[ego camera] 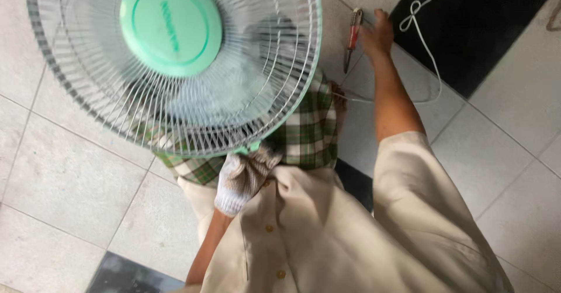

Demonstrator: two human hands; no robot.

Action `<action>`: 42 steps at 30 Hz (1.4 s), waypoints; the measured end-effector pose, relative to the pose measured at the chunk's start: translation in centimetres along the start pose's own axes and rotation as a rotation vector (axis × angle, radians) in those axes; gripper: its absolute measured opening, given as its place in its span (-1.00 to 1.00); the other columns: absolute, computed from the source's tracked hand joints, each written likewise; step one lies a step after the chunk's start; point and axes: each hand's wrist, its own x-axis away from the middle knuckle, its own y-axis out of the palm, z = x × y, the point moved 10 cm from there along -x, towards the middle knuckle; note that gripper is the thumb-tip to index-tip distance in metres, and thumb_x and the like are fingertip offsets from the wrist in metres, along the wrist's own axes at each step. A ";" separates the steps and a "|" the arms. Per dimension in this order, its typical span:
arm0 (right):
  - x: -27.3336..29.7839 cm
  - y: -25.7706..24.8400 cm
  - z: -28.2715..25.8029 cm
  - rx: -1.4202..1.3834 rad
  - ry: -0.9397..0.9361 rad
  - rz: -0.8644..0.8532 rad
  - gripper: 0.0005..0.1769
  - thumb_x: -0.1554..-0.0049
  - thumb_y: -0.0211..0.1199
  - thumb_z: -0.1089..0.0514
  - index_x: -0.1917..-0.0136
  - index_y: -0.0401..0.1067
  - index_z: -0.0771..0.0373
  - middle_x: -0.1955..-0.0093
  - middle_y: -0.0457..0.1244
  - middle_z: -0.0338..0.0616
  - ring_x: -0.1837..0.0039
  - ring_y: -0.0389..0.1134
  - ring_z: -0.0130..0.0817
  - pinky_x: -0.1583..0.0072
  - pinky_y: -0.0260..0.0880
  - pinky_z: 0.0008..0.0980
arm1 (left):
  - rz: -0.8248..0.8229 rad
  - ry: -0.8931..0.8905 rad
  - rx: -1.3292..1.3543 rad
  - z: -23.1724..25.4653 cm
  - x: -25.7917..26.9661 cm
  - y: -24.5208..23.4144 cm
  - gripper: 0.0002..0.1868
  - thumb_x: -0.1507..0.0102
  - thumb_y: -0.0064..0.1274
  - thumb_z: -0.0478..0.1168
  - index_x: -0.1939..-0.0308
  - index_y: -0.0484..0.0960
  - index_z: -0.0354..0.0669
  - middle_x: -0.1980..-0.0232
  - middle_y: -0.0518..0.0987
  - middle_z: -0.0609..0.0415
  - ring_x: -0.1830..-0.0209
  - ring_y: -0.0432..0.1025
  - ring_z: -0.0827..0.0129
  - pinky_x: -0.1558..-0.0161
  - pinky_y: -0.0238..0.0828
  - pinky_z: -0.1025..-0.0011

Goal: The person sits on the floor and assembles a small electric fan. They attach the front wire cage to the fan body and use a screwdriver to tighten the screws securing the cage in place.

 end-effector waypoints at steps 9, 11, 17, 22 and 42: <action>-1.4 6.2 0.3 0.018 0.208 -0.249 -0.30 -0.01 0.23 0.38 -0.34 0.01 0.15 -0.12 0.13 0.14 -0.05 0.28 -0.07 0.09 0.42 -0.19 | -0.050 0.023 -0.022 0.1 0.5 -1.3 -0.56 -0.23 0.18 -0.22 -0.10 0.39 -0.29 -0.05 0.49 -0.09 -0.11 0.37 0.09 -0.44 0.11 -0.08; -0.2 5.4 1.8 -0.616 0.485 -0.291 -0.29 -0.07 0.08 0.44 -0.43 -0.05 0.14 0.13 0.27 0.03 0.28 0.33 -0.22 0.24 0.47 -0.28 | 0.041 0.063 -0.040 0.4 0.6 -2.3 -0.49 -0.15 0.18 -0.22 -0.13 0.36 -0.20 -0.05 0.48 -0.07 -0.08 0.37 0.07 -0.30 0.14 -0.06; 5.1 -7.2 -3.0 -1.485 0.343 -0.065 -0.46 -0.24 0.26 0.44 -0.34 0.03 0.29 0.23 0.20 -0.06 0.24 0.31 -0.29 0.28 0.27 -0.42 | 0.008 0.064 -0.089 0.8 0.3 -1.0 -0.50 -0.18 0.14 -0.19 -0.12 0.34 -0.29 -0.11 0.46 -0.14 -0.18 0.34 0.01 -0.30 0.19 0.00; 15.3 -14.6 -14.6 -1.639 0.264 0.147 -0.40 -0.09 0.16 0.43 -0.31 0.02 0.14 0.08 0.27 -0.03 0.13 0.38 -0.26 0.14 0.49 -0.30 | 0.063 0.076 -0.115 1.2 0.7 -1.5 -0.56 -0.23 0.10 -0.21 -0.12 0.33 -0.28 -0.13 0.45 -0.13 -0.18 0.33 0.03 -0.30 0.21 0.01; 22.6 -18.3 -25.5 -1.210 -0.054 0.248 -0.26 -0.18 0.21 0.49 -0.46 -0.05 0.08 -0.01 0.21 -0.13 0.10 0.31 -0.45 0.06 0.38 -0.56 | -0.046 0.077 -0.108 1.5 0.6 1.6 -0.53 -0.28 0.04 -0.25 -0.22 0.28 -0.25 -0.13 0.44 -0.16 -0.18 0.34 -0.04 -0.31 0.21 -0.09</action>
